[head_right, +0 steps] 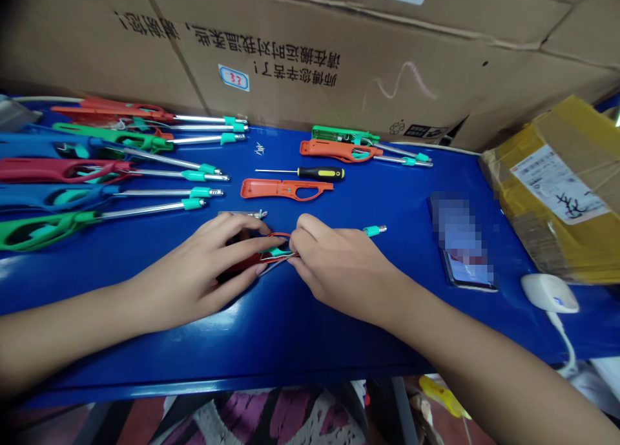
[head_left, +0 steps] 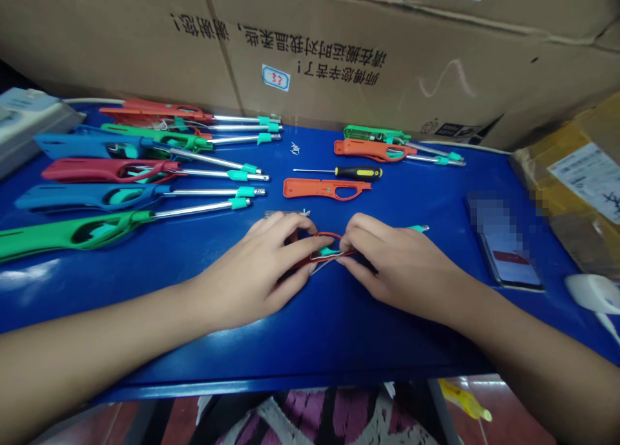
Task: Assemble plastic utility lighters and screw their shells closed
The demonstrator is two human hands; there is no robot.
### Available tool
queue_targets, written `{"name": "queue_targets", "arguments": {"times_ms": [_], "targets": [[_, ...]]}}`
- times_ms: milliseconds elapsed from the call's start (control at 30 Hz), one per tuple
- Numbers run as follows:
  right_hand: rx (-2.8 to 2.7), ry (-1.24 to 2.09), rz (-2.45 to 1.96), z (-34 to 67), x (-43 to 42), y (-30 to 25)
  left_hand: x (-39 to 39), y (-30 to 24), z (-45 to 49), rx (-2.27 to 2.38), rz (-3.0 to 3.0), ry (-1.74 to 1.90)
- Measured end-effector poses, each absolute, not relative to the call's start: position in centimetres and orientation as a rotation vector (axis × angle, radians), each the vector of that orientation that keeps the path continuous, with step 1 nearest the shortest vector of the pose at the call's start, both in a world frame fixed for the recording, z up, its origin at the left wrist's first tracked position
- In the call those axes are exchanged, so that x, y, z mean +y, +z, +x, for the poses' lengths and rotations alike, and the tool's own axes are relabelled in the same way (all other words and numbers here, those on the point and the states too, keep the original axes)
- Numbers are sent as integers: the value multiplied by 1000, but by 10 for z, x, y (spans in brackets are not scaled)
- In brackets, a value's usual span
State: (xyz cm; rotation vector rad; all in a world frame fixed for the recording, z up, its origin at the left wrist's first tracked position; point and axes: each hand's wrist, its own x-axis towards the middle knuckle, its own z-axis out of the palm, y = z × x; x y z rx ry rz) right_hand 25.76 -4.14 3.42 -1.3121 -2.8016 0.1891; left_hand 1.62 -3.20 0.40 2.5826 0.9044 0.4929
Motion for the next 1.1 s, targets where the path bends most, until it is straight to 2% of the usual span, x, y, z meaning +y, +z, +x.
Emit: {"name": "queue_targets", "arguments": {"times_ms": [467, 767, 1100], "targets": [[-2721, 56, -1215, 264, -41, 37, -33, 1, 14, 919, 2576, 505], [-2709, 167, -1368, 265, -36, 39, -33, 2, 15, 920, 2565, 506], [-2773, 278, -1318, 264, -34, 38, -34, 3, 15, 922, 2571, 494]]}}
